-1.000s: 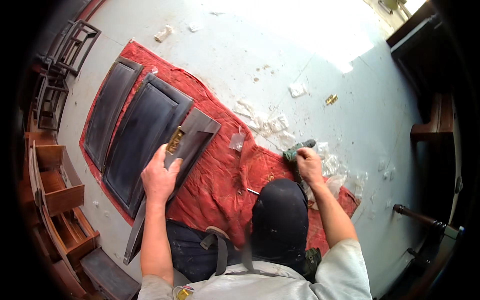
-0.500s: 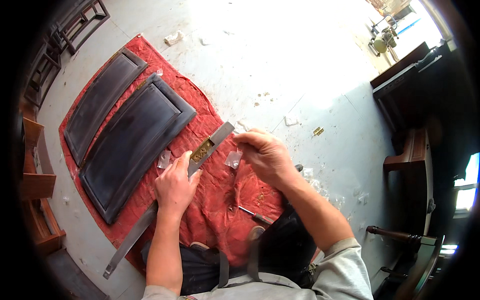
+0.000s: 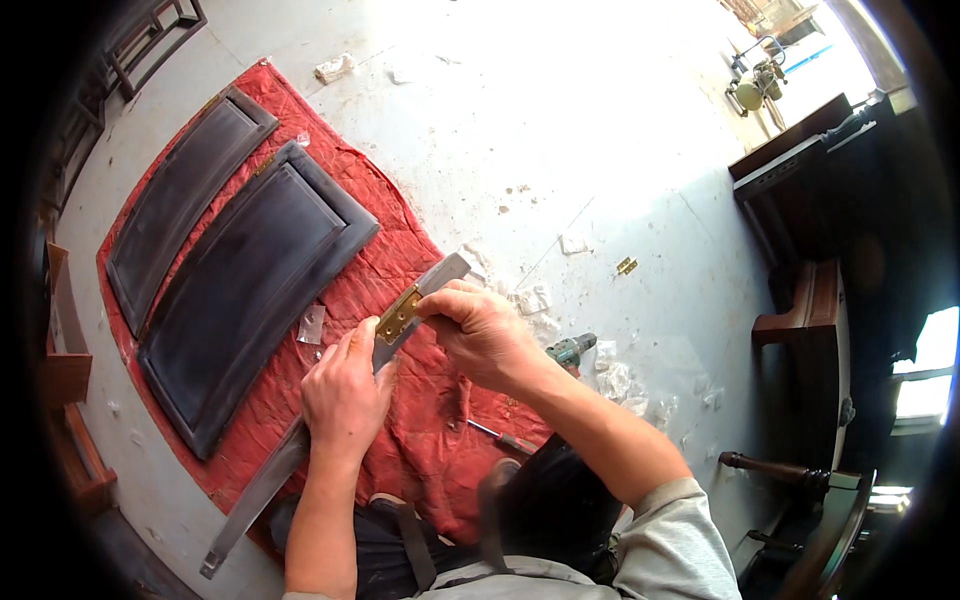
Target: The person attaches brass hinges to dark wooden cabinet doors using a cordless drill and a manual screwdriver. They position the hinges, drill pilot holes, and secure the screws, working on multiple doors laid out on a red drop cloth.
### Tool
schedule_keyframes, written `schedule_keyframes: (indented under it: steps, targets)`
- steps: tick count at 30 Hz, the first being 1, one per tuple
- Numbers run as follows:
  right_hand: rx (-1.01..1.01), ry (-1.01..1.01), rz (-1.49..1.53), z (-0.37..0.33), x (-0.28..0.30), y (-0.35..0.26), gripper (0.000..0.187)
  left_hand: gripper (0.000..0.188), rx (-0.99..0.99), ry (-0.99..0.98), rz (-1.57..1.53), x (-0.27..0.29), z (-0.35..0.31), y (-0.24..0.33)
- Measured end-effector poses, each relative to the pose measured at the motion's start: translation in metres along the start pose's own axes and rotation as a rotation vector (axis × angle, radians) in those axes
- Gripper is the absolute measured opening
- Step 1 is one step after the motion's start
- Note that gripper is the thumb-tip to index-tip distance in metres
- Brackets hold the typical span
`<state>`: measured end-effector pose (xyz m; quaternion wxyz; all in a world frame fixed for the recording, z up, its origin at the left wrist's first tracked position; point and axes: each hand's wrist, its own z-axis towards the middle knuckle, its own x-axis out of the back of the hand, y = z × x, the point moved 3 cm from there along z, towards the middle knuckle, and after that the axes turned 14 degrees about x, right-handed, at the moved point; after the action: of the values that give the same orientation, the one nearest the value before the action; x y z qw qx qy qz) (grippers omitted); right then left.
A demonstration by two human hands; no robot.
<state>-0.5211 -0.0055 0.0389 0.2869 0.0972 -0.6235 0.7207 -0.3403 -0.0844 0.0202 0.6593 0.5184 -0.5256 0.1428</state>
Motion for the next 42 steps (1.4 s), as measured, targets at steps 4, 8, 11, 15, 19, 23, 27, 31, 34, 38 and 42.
schedule_keyframes:
  steps: [4,8,11,15,19,23,27,31,34,38,42]
  targets:
    - [0.092,-0.062,-0.098,0.013,-0.001,-0.012,0.013,0.057,0.001,0.006,-0.006,0.004,0.001,-0.001]
    - [0.161,-0.110,-0.129,0.025,-0.006,-0.011,0.007,0.056,0.000,-0.004,-0.016,0.003,0.001,-0.001]
    - [0.136,-0.204,-0.191,0.031,-0.009,-0.004,0.009,0.056,-0.027,0.034,-0.034,-0.001,0.000,-0.002]
    - [0.110,-0.300,-0.237,0.037,-0.010,-0.010,0.016,0.055,-0.032,0.040,-0.021,0.002,0.000,-0.003]
    - [0.156,-0.368,-0.242,0.041,-0.013,-0.011,0.015,0.055,-0.026,0.045,-0.026,0.002,0.000,-0.006]
    - [0.101,-0.415,-0.260,0.042,-0.015,-0.013,0.015,0.055,-0.020,0.044,-0.023,-0.001,0.001,-0.006]
    - [0.076,-0.455,-0.241,0.045,-0.019,-0.026,0.015,0.054,-0.026,0.065,-0.032,-0.002,0.001,-0.008]
    - [0.050,-0.499,-0.258,0.045,-0.025,-0.026,0.015,0.054,-0.021,0.057,-0.035,-0.004,0.001,-0.008]
    - [0.070,-0.493,-0.266,0.047,-0.026,-0.025,0.013,0.055,-0.025,0.058,-0.047,-0.005,0.000,-0.009]
    - [0.089,-0.525,-0.314,0.050,-0.028,-0.025,0.010,0.056,-0.032,0.062,-0.044,-0.005,-0.001,-0.009]
    - [0.094,-0.548,-0.338,0.049,-0.029,-0.024,0.011,0.056,-0.042,0.068,-0.055,-0.005,-0.001,-0.009]
